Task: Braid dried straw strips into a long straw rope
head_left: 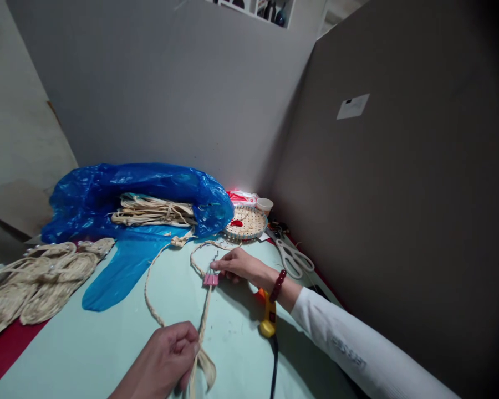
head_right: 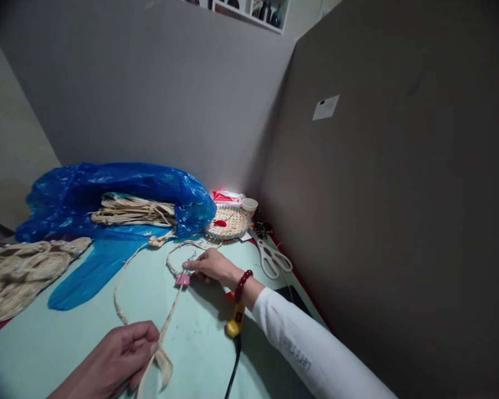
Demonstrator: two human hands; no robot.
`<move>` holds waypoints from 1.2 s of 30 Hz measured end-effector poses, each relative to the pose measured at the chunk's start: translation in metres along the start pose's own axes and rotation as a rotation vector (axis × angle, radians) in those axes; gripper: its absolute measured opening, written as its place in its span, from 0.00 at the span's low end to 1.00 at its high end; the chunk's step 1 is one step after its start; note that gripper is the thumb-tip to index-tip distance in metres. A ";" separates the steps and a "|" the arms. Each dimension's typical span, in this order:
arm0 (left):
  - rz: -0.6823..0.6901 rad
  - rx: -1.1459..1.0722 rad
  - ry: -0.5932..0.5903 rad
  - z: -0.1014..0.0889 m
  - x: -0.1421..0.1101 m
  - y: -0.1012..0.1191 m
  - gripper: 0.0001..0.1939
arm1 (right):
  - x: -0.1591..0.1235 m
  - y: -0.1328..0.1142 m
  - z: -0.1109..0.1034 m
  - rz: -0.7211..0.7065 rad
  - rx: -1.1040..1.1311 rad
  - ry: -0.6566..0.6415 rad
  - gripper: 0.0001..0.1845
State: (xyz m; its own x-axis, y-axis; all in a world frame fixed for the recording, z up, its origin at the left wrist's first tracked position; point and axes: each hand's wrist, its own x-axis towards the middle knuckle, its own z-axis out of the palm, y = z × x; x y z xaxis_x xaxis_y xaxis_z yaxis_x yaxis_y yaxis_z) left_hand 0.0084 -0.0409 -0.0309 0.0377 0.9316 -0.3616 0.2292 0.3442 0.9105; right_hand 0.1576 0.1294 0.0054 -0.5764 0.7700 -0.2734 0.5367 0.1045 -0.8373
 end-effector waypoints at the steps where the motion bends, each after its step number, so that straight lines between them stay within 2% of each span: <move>1: 0.016 0.009 -0.013 -0.002 0.000 0.001 0.14 | 0.002 -0.001 0.001 0.010 0.003 -0.007 0.21; 8: 0.070 0.108 -0.079 -0.016 -0.010 0.011 0.10 | 0.013 -0.018 0.004 0.038 -0.008 -0.050 0.13; 15: 0.051 0.278 -0.016 -0.025 -0.010 0.021 0.17 | 0.011 -0.020 -0.008 0.040 0.138 -0.187 0.10; 18: 0.038 0.285 -0.021 -0.026 -0.008 0.026 0.17 | 0.009 -0.018 -0.014 0.023 0.228 -0.252 0.08; 24: 0.030 0.246 -0.017 -0.031 0.000 0.023 0.13 | 0.012 -0.007 -0.018 -0.020 0.396 -0.353 0.15; 29: 0.033 0.223 0.046 -0.035 0.003 0.020 0.15 | 0.008 -0.005 -0.024 -0.034 0.466 -0.412 0.17; 36: -0.004 0.204 0.033 -0.044 0.004 0.024 0.15 | 0.005 -0.006 -0.023 -0.056 0.497 -0.412 0.19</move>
State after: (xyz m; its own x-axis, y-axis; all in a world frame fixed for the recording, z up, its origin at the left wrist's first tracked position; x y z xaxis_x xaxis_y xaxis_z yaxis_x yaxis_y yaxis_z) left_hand -0.0289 -0.0233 -0.0017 0.0058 0.9348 -0.3550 0.4220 0.3196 0.8484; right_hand 0.1662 0.1470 0.0200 -0.8373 0.4573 -0.2997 0.2067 -0.2428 -0.9478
